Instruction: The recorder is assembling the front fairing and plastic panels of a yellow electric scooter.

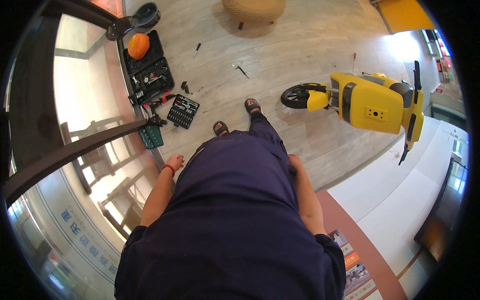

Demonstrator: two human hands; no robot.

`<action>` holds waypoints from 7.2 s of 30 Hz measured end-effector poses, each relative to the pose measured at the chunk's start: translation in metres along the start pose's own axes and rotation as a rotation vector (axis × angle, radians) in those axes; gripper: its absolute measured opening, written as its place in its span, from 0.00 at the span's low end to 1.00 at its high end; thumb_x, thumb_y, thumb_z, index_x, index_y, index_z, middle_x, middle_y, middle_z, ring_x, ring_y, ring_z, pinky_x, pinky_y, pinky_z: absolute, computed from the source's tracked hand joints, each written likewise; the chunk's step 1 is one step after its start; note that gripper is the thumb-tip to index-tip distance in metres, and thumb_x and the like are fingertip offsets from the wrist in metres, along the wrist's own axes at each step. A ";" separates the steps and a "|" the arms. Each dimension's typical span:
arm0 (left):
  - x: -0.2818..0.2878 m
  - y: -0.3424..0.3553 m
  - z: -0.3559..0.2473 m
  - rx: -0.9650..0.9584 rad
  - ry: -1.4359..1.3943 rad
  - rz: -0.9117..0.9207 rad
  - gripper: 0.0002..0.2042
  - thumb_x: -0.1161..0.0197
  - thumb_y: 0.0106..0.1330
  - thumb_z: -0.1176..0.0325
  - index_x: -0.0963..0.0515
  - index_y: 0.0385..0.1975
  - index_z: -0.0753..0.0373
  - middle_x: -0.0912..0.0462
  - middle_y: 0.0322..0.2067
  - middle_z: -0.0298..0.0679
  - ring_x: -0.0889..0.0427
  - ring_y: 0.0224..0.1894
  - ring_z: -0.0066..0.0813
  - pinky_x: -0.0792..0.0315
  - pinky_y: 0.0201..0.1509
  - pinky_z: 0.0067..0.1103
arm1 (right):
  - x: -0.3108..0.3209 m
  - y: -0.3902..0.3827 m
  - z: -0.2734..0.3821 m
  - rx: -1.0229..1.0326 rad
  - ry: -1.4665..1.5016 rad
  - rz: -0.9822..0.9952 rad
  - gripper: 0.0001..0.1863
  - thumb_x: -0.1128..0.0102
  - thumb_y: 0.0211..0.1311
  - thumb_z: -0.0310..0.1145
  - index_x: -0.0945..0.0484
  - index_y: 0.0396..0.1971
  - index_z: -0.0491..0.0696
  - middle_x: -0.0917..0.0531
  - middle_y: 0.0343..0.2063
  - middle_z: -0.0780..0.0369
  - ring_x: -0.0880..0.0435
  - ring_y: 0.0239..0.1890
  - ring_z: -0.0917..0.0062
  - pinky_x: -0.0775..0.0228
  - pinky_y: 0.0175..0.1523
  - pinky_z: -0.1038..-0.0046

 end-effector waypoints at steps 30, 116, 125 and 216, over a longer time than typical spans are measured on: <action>-0.002 0.002 -0.048 0.072 -0.161 0.011 0.16 0.54 0.56 0.65 0.26 0.39 0.65 0.22 0.25 0.41 0.24 0.24 0.29 0.31 0.29 0.24 | 0.089 0.027 0.023 -0.548 1.104 -0.006 0.14 0.50 0.52 0.37 0.26 0.35 0.45 0.24 0.26 0.63 0.25 0.28 0.75 0.33 0.33 0.73; -0.161 -0.017 -0.446 -0.593 1.440 0.422 0.15 0.51 0.58 0.67 0.28 0.44 0.66 0.21 0.33 0.41 0.21 0.29 0.26 0.28 0.34 0.21 | -0.312 -0.134 0.275 -1.131 2.626 -0.663 0.12 0.51 0.53 0.35 0.28 0.34 0.44 0.24 0.26 0.60 0.24 0.26 0.73 0.33 0.31 0.69; -0.186 0.003 -0.450 -0.618 1.577 0.382 0.14 0.51 0.57 0.65 0.25 0.41 0.62 0.20 0.31 0.40 0.21 0.29 0.25 0.28 0.37 0.21 | -0.309 -0.155 0.266 -1.182 2.670 -0.705 0.12 0.50 0.54 0.36 0.28 0.35 0.45 0.25 0.25 0.61 0.24 0.28 0.73 0.33 0.35 0.68; -0.670 -0.173 -1.009 -1.558 1.219 0.793 0.08 0.39 0.54 0.70 0.24 0.33 0.64 0.20 0.29 0.37 0.22 0.33 0.25 0.28 0.37 0.20 | 0.441 -0.179 -0.455 -0.406 0.526 -1.426 0.15 0.43 0.47 0.39 0.23 0.38 0.56 0.22 0.35 0.65 0.28 0.45 0.73 0.48 0.55 0.63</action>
Point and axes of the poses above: each hand's wrist, its own y-axis towards the middle knuckle, its own x-axis out of the back of the hand, z = x × y, the point moved 5 cm from there along y, towards the middle knuckle
